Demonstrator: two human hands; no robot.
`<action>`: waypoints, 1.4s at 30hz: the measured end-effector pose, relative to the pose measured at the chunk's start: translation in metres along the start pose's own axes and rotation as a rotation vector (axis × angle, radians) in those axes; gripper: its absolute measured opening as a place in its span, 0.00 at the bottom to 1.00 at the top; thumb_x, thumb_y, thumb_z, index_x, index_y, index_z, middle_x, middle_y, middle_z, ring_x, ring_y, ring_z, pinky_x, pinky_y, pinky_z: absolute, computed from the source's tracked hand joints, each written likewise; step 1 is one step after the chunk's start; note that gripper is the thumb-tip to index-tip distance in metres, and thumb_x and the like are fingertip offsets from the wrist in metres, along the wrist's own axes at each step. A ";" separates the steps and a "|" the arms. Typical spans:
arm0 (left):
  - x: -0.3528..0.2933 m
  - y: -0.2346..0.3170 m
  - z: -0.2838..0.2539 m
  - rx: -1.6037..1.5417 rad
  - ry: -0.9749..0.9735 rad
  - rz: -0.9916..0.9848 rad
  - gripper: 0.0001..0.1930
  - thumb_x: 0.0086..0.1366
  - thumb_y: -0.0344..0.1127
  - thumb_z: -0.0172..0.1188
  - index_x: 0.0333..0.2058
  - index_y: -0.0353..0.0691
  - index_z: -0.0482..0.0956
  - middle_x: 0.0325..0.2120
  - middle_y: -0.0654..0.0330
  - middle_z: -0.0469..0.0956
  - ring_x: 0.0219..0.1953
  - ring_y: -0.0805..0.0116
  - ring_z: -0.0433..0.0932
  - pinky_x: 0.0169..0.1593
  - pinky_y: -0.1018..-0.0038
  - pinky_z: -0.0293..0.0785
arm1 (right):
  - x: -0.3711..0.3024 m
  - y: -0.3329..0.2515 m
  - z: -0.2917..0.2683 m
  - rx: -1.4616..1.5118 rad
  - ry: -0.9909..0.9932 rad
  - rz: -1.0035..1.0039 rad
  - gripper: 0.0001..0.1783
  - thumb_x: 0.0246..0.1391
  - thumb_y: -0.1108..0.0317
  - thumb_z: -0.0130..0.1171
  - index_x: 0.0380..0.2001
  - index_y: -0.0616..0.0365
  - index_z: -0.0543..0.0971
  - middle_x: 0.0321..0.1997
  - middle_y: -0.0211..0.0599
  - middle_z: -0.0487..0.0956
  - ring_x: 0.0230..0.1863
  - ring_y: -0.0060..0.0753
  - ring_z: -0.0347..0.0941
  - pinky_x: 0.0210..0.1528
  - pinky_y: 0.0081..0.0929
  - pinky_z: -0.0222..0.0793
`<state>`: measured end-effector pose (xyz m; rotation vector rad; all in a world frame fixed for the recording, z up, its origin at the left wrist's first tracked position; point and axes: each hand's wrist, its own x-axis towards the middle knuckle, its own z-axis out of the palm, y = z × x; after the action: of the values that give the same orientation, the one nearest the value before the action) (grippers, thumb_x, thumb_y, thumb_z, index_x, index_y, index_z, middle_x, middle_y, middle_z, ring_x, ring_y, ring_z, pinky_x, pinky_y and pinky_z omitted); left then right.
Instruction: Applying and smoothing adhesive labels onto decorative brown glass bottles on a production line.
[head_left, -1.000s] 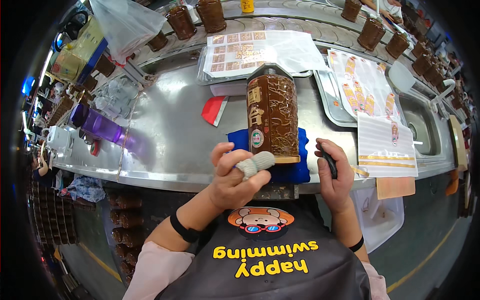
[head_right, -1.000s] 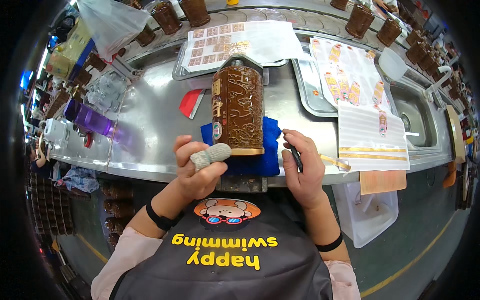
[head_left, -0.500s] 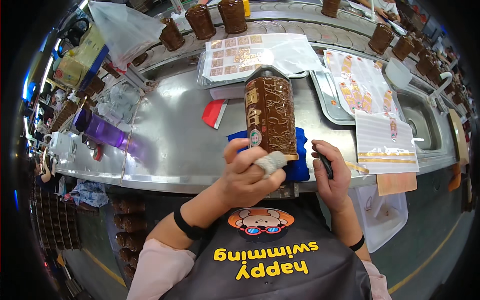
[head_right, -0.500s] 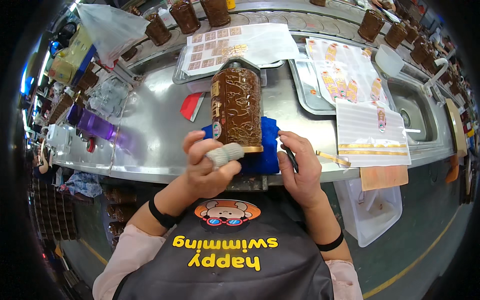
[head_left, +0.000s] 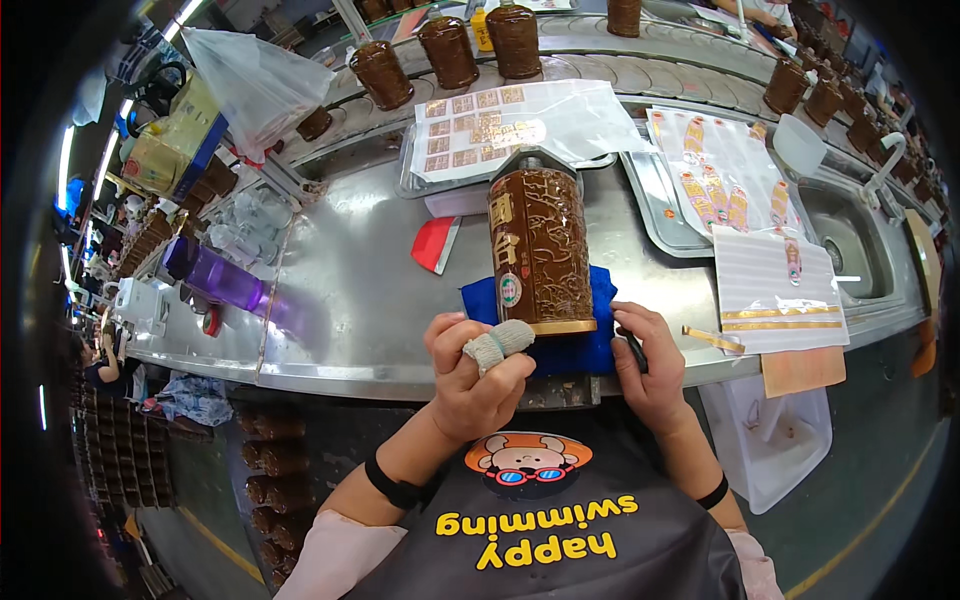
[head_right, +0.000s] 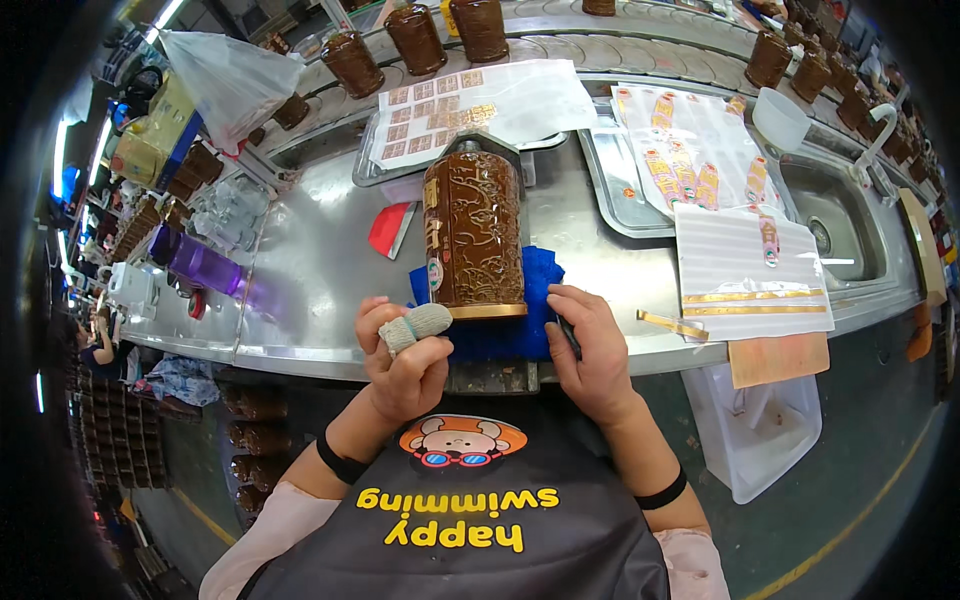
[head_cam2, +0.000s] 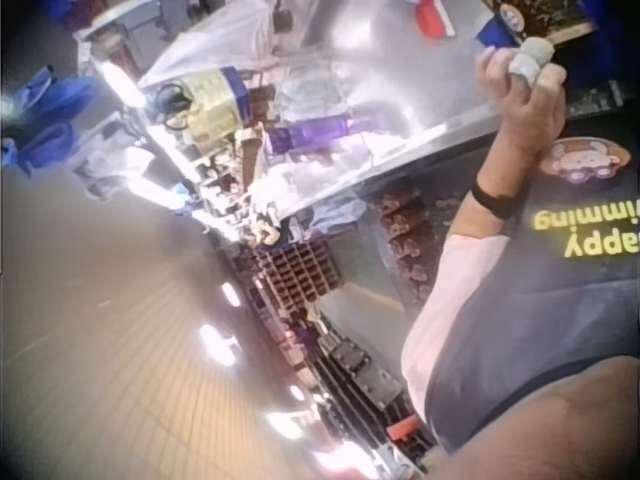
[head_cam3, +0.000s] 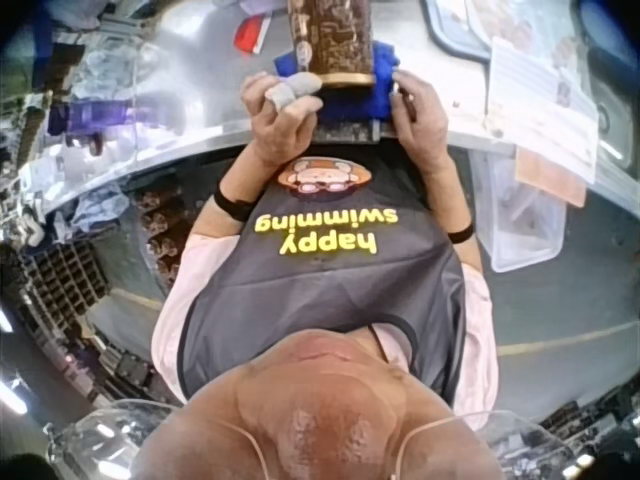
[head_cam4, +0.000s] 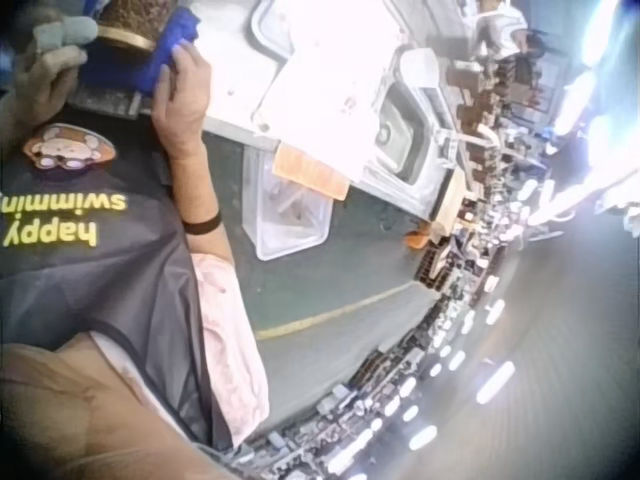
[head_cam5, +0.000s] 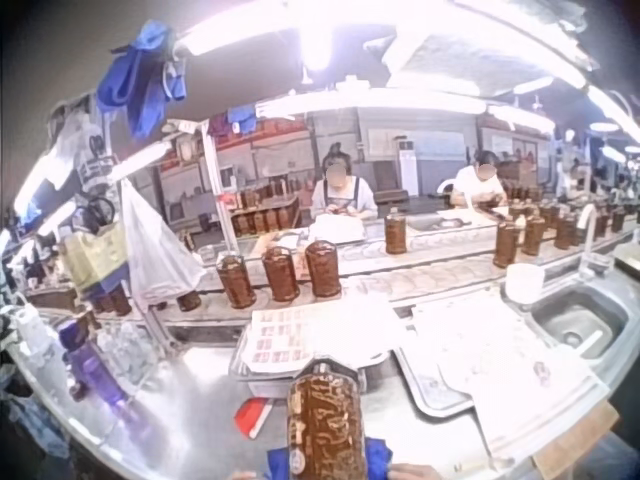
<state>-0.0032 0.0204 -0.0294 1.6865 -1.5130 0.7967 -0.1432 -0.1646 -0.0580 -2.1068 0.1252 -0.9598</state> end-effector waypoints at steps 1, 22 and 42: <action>0.001 0.001 0.000 -0.001 -0.024 0.006 0.10 0.49 0.28 0.62 0.32 0.48 0.76 0.36 0.61 0.76 0.43 0.58 0.68 0.53 0.53 0.61 | 0.000 0.000 0.001 0.002 0.002 0.000 0.17 0.51 0.81 0.58 0.46 0.65 0.73 0.49 0.52 0.76 0.49 0.49 0.73 0.51 0.35 0.69; -0.005 0.001 0.006 0.038 -0.001 -0.014 0.12 0.49 0.26 0.63 0.33 0.46 0.76 0.36 0.59 0.74 0.43 0.56 0.67 0.49 0.53 0.63 | 0.000 0.001 0.001 -0.031 -0.002 -0.058 0.18 0.49 0.80 0.60 0.45 0.64 0.74 0.47 0.50 0.76 0.47 0.51 0.73 0.49 0.36 0.70; -0.030 0.004 0.017 -0.203 0.037 -0.413 0.13 0.56 0.25 0.61 0.39 0.40 0.70 0.39 0.51 0.73 0.43 0.49 0.67 0.52 0.57 0.59 | -0.002 0.002 0.004 -0.027 -0.015 -0.041 0.17 0.50 0.80 0.60 0.45 0.64 0.74 0.47 0.51 0.76 0.47 0.50 0.73 0.50 0.35 0.70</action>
<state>-0.0116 0.0228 -0.0631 1.7365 -1.1220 0.4374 -0.1415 -0.1621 -0.0623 -2.1486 0.0888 -0.9709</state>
